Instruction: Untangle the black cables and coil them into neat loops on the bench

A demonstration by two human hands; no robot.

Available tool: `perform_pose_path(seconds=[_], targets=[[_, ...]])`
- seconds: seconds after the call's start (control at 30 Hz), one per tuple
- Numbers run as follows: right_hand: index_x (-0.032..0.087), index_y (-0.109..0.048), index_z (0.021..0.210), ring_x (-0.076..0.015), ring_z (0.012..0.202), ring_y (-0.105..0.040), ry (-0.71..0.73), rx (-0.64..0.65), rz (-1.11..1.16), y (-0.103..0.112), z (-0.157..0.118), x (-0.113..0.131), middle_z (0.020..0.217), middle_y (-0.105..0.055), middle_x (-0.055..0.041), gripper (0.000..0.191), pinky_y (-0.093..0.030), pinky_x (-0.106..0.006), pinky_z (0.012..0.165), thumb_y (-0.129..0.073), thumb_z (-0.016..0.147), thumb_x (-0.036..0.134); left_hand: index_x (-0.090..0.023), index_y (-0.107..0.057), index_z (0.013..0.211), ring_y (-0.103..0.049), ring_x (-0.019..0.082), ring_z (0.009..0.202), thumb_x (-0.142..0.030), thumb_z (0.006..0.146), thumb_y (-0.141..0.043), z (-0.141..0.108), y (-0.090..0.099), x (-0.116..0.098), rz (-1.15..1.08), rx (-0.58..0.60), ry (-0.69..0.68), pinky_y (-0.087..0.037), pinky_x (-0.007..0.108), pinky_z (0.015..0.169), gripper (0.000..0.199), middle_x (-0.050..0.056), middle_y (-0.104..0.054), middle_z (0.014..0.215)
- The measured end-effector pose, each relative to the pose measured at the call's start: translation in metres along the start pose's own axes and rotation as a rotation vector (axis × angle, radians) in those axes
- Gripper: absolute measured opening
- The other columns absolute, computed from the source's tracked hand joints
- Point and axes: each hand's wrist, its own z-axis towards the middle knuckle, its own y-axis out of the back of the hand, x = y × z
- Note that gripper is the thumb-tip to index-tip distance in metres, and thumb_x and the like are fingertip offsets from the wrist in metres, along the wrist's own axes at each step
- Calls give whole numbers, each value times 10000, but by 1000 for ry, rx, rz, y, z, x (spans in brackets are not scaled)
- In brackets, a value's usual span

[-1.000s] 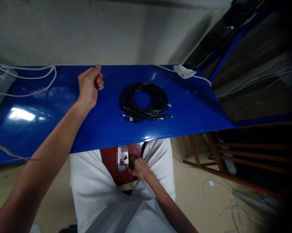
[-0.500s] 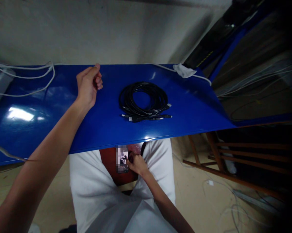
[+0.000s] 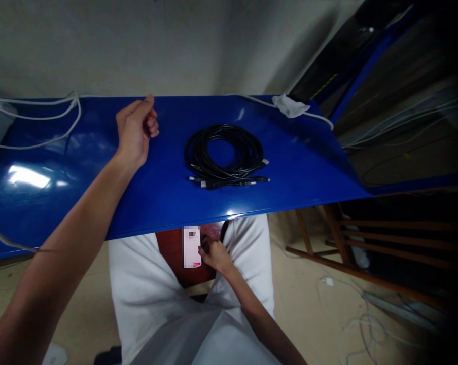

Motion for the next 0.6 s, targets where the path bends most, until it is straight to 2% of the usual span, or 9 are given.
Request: perform_pose_path(seconds=[0.17, 0.3, 0.4, 0.47, 0.6], targets=[[169, -735, 1084, -218, 894, -804, -13, -52, 23, -5, 14, 2, 1033, -850, -107, 191, -488, -260, 744, -669, 1088, 348, -229, -559, 684, -293, 125, 556, -364, 980, -727, 1, 0, 0, 30, -8, 12, -221, 294, 512, 366, -49, -343, 565], [164, -739, 1064, -216, 915, -807, -25, -63, 13, -7, 19, 2, 1024, -849, -105, 200, -497, -258, 781, -641, 1107, 333, -242, -583, 663, -308, 120, 554, -460, 869, -816, 1, 0, 1, 19, 5, -6, -220, 306, 518, 380, -48, -354, 573], [171, -749, 1075, -234, 962, -816, -50, -62, -11, -7, 17, 5, 1034, -852, -112, 185, -513, -266, 821, -643, 1104, 319, -241, -595, 671, -323, 120, 559, -496, 857, -847, -1, -1, 1, 16, 17, -13, -223, 306, 523, 404, -45, -378, 582], [175, -756, 1095, -260, 989, -820, -75, -60, -30, -6, 15, 8, 1036, -854, -126, 217, -528, -278, 830, -708, 1077, 386, -239, -595, 674, -324, 120, 560, -511, 868, -858, -3, -2, 1, 28, 25, -16, -226, 305, 527, 425, -46, -377, 582], [176, -761, 1145, -303, 1027, -825, -107, -53, -60, -4, 12, 14, 1072, -853, -159, 455, -555, -294, 827, -845, 964, 585, -229, -592, 682, -332, 115, 559, -515, 898, -871, -5, -2, 0, 37, 40, -27, -227, 309, 533, 455, -47, -376, 593]])
